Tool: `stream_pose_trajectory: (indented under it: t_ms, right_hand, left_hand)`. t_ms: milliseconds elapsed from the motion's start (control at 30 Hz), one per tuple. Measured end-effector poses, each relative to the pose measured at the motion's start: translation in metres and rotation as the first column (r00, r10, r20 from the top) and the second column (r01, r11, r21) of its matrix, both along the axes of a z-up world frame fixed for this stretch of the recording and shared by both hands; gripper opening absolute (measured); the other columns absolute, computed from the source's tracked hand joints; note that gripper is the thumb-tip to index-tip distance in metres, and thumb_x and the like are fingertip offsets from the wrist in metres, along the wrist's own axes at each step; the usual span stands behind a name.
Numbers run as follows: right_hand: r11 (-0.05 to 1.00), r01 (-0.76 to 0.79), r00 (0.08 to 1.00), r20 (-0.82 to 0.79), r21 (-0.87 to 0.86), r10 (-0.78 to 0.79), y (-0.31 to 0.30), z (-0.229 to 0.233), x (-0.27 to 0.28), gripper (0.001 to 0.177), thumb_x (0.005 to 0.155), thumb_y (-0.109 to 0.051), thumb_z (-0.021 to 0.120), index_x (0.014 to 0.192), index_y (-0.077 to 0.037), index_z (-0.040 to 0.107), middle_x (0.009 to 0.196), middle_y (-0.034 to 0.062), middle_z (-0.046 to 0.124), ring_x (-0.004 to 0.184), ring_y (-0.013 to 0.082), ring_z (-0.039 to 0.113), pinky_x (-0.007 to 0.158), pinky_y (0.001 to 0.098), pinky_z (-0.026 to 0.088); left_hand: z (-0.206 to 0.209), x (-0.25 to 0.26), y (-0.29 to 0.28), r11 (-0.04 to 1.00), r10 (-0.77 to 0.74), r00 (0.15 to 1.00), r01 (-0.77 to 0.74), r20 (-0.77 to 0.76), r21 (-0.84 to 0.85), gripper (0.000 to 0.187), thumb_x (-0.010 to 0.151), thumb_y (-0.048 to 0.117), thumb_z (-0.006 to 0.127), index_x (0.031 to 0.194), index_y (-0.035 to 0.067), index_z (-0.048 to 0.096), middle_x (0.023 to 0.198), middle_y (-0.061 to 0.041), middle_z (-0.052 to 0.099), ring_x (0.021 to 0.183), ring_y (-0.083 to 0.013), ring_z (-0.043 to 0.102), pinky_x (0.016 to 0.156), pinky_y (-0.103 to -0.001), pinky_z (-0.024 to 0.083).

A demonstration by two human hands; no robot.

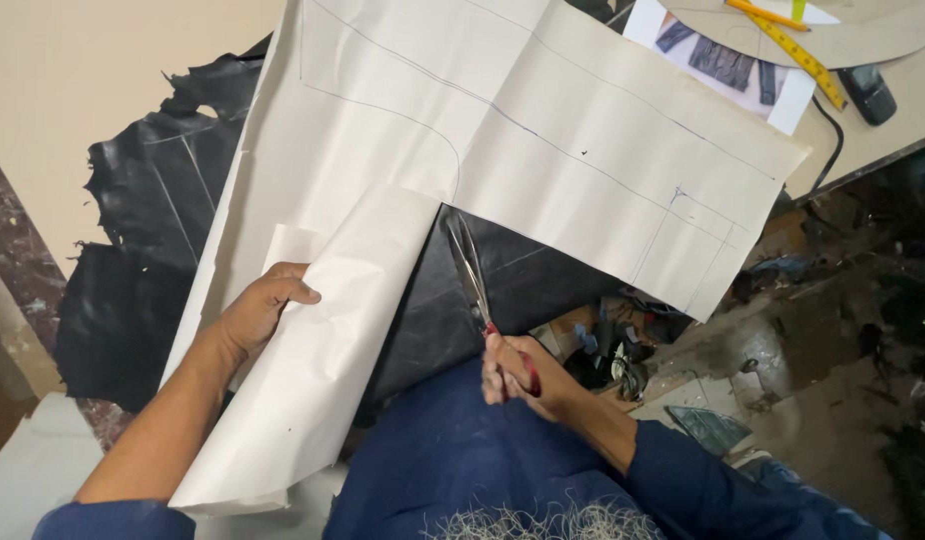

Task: The person marks a pattern on white paper using a pencil and a rectangular box as a guide, then uses a measuring tape to add measurements. They draw curved lines and cut the paper along the marked lines with scissors. Finally, they place the cut paper pattern onto a black fabric sheet.

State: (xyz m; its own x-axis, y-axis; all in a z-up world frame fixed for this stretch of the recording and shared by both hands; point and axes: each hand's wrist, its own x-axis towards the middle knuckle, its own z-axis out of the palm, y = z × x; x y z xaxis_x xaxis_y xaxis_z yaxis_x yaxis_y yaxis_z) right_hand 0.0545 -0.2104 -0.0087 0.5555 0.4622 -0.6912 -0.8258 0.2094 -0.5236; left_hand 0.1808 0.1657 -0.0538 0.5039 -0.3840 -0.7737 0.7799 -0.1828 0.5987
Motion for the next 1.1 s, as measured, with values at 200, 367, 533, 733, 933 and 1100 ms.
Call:
stream_pose_trajectory:
  t_ms: [200, 367, 533, 733, 933, 1100]
  right_hand:
    - [0.975, 0.212, 0.977, -0.02, -0.068, -0.213, 0.07, -0.016, 0.025, 0.053, 0.102, -0.058, 0.048, 0.083, -0.009, 0.056, 0.074, 0.0029, 0.059, 0.073, 0.0175, 0.061, 0.067, 0.0294, 0.049]
    - [0.936, 0.338, 0.94, -0.008, -0.096, -0.34, 0.103, -0.022, 0.044, 0.057, 0.098, -0.064, 0.046, 0.082, -0.01, 0.054, 0.071, 0.0042, 0.056, 0.071, 0.0189, 0.061, 0.066, 0.031, 0.047]
    - [0.913, 0.402, 0.914, -0.018, -0.072, -0.404, 0.118, -0.026, 0.051, 0.055, 0.099, -0.063, 0.047, 0.081, -0.011, 0.05, 0.07, 0.0039, 0.052, 0.07, 0.0196, 0.059, 0.068, 0.0338, 0.05]
    - [0.912, 0.392, 0.919, 0.011, -0.124, -0.394, 0.121, -0.025, 0.055, 0.055, 0.098, -0.065, 0.048, 0.08, -0.013, 0.048, 0.068, 0.0039, 0.051, 0.068, 0.02, 0.057, 0.067, 0.0345, 0.05]
    - [0.914, 0.379, 0.925, 0.061, -0.143, -0.374, 0.121, -0.021, 0.06, 0.057, 0.097, -0.067, 0.048, 0.079, -0.013, 0.049, 0.067, 0.0036, 0.052, 0.067, 0.0176, 0.059, 0.067, 0.0333, 0.052]
    - [0.9, 0.353, 0.935, 0.07, -0.257, -0.347, 0.125, -0.022, 0.064, 0.057, 0.096, -0.067, 0.051, 0.076, -0.013, 0.05, 0.063, 0.0034, 0.052, 0.062, 0.0171, 0.059, 0.067, 0.0321, 0.054]
  left_hand:
    - [0.008, 0.007, -0.011, 0.992, -0.049, 0.998, 0.044, -0.038, -0.12, 0.045, 0.076, 0.018, 0.062, 0.11, -0.009, 0.074, 0.098, -0.019, 0.076, 0.089, -0.0229, 0.068, 0.088, -0.03, 0.052]
    - [0.02, 0.013, -0.017, 0.986, -0.051, 0.997, 0.04, -0.063, -0.164, 0.051, 0.074, 0.017, 0.059, 0.117, -0.005, 0.074, 0.1, -0.021, 0.078, 0.087, -0.0239, 0.071, 0.087, -0.03, 0.054]
    - [0.018, 0.013, -0.014, 0.979, -0.047, 0.997, 0.034, -0.061, -0.201, 0.051, 0.074, 0.019, 0.06, 0.115, -0.008, 0.074, 0.099, -0.023, 0.078, 0.085, -0.0259, 0.072, 0.087, -0.031, 0.056]
    - [0.02, 0.013, -0.015, 0.98, -0.041, 0.997, 0.027, -0.07, -0.195, 0.052, 0.072, 0.02, 0.06, 0.114, -0.007, 0.074, 0.099, -0.024, 0.078, 0.086, -0.0252, 0.073, 0.088, -0.031, 0.056]
    - [0.025, 0.014, -0.017, 0.984, -0.037, 0.996, 0.023, -0.075, -0.179, 0.054, 0.07, 0.02, 0.059, 0.114, -0.008, 0.074, 0.098, -0.025, 0.079, 0.085, -0.0253, 0.074, 0.088, -0.029, 0.057]
    - [0.023, 0.016, -0.015, 0.976, -0.038, 0.996, 0.02, -0.078, -0.217, 0.054, 0.071, 0.019, 0.06, 0.114, -0.011, 0.073, 0.097, -0.027, 0.078, 0.082, -0.0261, 0.074, 0.085, -0.03, 0.057]
